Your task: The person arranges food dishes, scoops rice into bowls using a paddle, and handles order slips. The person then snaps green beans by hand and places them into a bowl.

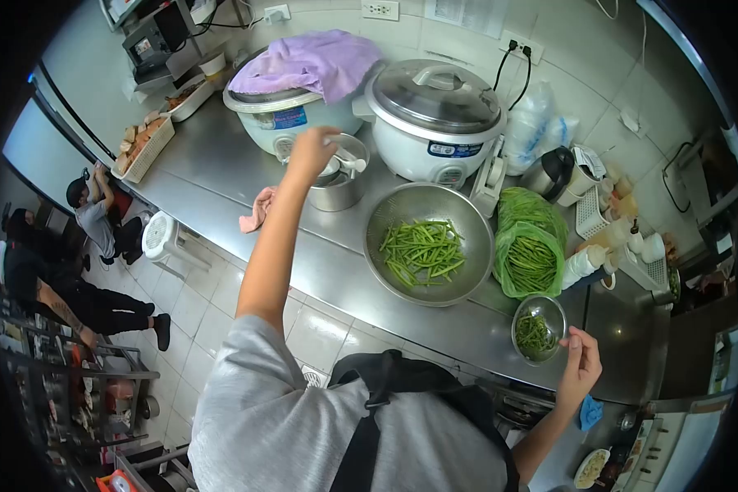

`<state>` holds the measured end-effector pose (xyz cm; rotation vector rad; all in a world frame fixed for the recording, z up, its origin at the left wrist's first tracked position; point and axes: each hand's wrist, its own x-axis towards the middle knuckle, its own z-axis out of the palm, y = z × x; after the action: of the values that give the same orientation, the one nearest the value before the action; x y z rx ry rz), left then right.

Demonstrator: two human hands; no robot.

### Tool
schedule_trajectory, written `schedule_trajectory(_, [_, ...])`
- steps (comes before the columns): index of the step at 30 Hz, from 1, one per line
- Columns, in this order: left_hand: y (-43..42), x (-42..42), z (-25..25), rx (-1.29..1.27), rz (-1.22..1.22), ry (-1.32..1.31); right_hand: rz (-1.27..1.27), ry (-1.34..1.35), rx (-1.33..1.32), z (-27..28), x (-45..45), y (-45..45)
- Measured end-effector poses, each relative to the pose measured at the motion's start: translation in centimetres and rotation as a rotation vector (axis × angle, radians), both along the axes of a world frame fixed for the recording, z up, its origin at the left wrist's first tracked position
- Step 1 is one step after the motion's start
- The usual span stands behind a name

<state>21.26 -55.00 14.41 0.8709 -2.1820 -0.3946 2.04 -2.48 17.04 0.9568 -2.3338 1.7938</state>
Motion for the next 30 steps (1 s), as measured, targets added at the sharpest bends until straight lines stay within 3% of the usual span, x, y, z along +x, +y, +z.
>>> schedule_trajectory(2, [3.9, 2.7, 2.9, 0.26, 0.123, -0.018, 0.004, 0.004, 0.022, -0.2, -0.1, 0.2])
schedule_trajectory(4, [5.4, 4.9, 2.2, 0.295, 0.143, 0.05, 0.024, -0.001, 0.009, -0.9, -0.2, -0.1])
schedule_trajectory(6, [4.8, 7.1, -1.6, 0.095, 0.056, 0.211, 0.049, -0.054, 0.0, -1.9, 0.2, -1.5])
schedule_trajectory(13, [8.8, 9.9, -8.5, -0.255, 0.201, 0.116, 0.234, 0.004, 0.12, -2.1, 3.6, -6.3])
schedule_trajectory(17, [11.9, 8.5, -8.9, -0.065, 0.277, 0.423, 0.285, -0.016, 0.123, -2.6, 5.4, -6.9])
schedule_trajectory(18, [12.1, 8.4, -9.5, 0.027, 0.318, 0.381, 0.298, -0.027, 0.121, -3.1, 5.7, -6.8])
schedule_trajectory(21, [11.4, 7.7, -10.8, -0.127, 0.272, 0.572, 0.311, -0.041, 0.121, -3.4, 6.3, -6.0])
schedule_trajectory(25, [16.7, 4.5, -3.7, 0.26, 0.043, 1.029, 0.349, -0.331, -0.022, -4.1, 6.9, -3.3])
schedule_trajectory(26, [19.0, 2.6, -2.3, 0.504, -0.108, 1.192, 0.352, -0.415, -0.109, -4.0, 7.1, -3.1])
schedule_trajectory(29, [28.9, -3.0, -0.4, 1.15, -0.586, 1.195, 0.439, -0.589, -0.358, -3.9, 6.7, -2.3])
schedule_trajectory(30, [32.4, -4.8, -0.8, 1.314, -0.666, 1.088, 0.391, -0.497, -0.428, -4.3, 6.4, -1.8])
